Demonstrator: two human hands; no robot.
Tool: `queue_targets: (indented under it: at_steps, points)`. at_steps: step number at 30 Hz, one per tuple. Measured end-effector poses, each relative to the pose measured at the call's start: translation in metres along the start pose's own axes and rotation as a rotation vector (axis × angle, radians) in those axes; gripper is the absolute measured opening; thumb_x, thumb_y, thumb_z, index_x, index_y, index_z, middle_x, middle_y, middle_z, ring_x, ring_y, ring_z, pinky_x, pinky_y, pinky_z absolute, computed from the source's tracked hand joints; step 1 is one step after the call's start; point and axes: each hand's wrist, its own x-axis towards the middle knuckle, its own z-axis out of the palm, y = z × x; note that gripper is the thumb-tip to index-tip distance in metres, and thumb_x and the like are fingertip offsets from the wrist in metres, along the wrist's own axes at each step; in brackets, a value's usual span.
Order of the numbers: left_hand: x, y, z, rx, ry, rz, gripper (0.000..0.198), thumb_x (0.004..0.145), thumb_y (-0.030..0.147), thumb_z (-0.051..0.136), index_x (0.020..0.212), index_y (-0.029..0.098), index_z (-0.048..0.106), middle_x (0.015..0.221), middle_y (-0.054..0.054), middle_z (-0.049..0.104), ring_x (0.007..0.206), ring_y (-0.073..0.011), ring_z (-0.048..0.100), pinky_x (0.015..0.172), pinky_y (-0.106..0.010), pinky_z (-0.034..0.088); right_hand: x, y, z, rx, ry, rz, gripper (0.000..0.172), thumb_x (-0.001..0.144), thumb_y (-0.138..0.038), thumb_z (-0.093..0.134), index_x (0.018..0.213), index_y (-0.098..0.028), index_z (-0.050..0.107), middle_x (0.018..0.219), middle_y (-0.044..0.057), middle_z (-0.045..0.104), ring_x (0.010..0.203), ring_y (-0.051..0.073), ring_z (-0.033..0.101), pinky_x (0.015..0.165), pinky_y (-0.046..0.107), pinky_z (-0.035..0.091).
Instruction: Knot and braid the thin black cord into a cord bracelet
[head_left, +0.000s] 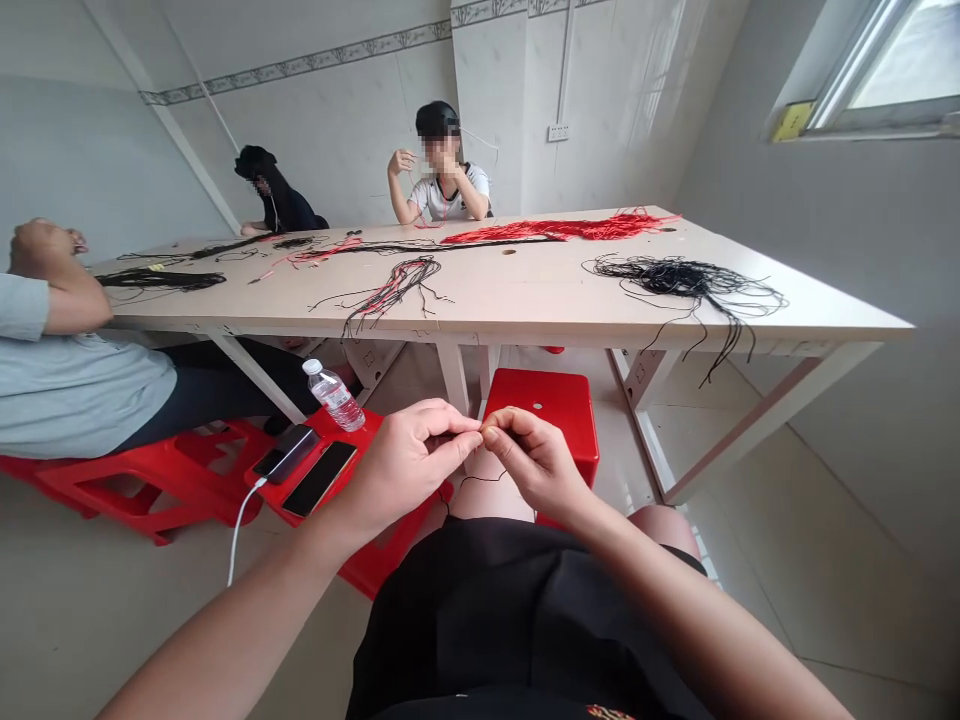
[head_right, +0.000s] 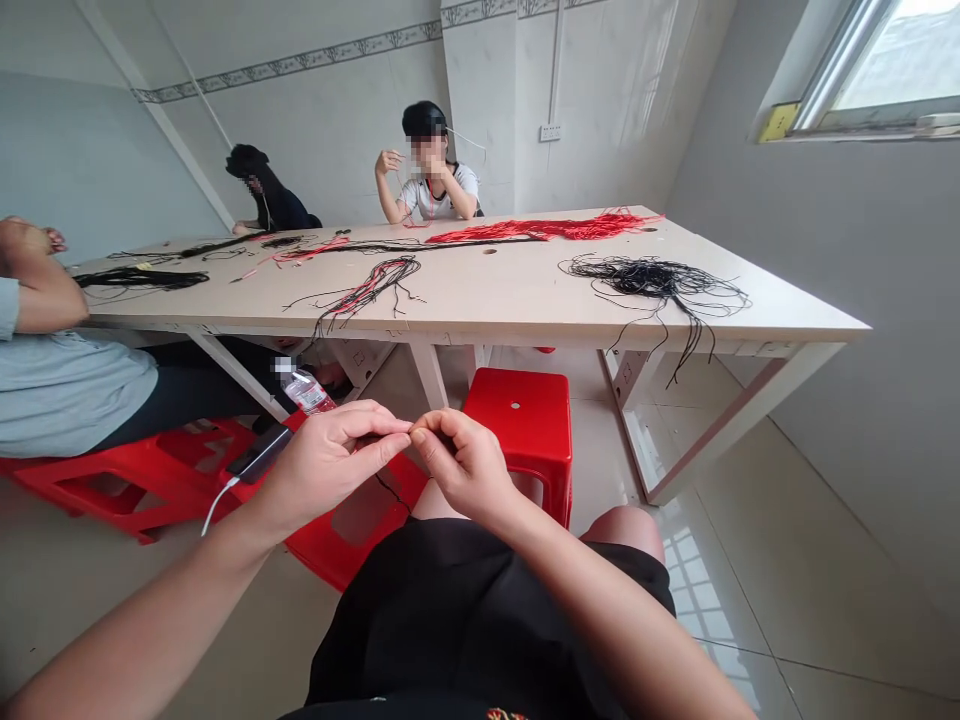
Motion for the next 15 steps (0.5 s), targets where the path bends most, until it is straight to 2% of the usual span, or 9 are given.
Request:
queue_targets:
  at_steps: [4,10,15]
  points:
    - [0.004,-0.006,0.009,0.029,0.007,0.037,0.013,0.077,0.021,0.055,0.076,0.017,0.067,0.075,-0.001,0.061,0.069,-0.0105,0.055,0.062,-0.021,0.043,-0.001,0.005,-0.004,-0.025,-0.01,-0.044,0.017,0.086,-0.03,0.046,0.075,-0.019,0.052,0.067,-0.001,0.048,0.062,0.01,0.042,0.057,0.022,0.037]
    - [0.005,-0.007,0.015,0.078,0.063,0.029,0.012,0.075,0.017,0.055,0.066,0.017,0.063,0.068,0.001,0.058,0.065,-0.0088,0.053,0.057,-0.019,0.04,-0.002,0.006,-0.007,-0.149,-0.004,-0.132,0.013,0.086,-0.022,0.046,0.076,-0.019,0.053,0.07,0.0,0.051,0.064,0.01,0.047,0.059,0.022,0.039]
    - [0.006,-0.008,0.017,-0.034,0.033,-0.078,0.011,0.074,0.02,0.055,0.064,0.017,0.06,0.067,0.001,0.058,0.062,-0.0083,0.05,0.054,-0.019,0.038,-0.006,0.003,-0.018,-0.176,-0.022,-0.127,0.009,0.085,-0.023,0.05,0.079,-0.019,0.055,0.071,0.0,0.055,0.064,0.011,0.05,0.059,0.022,0.041]
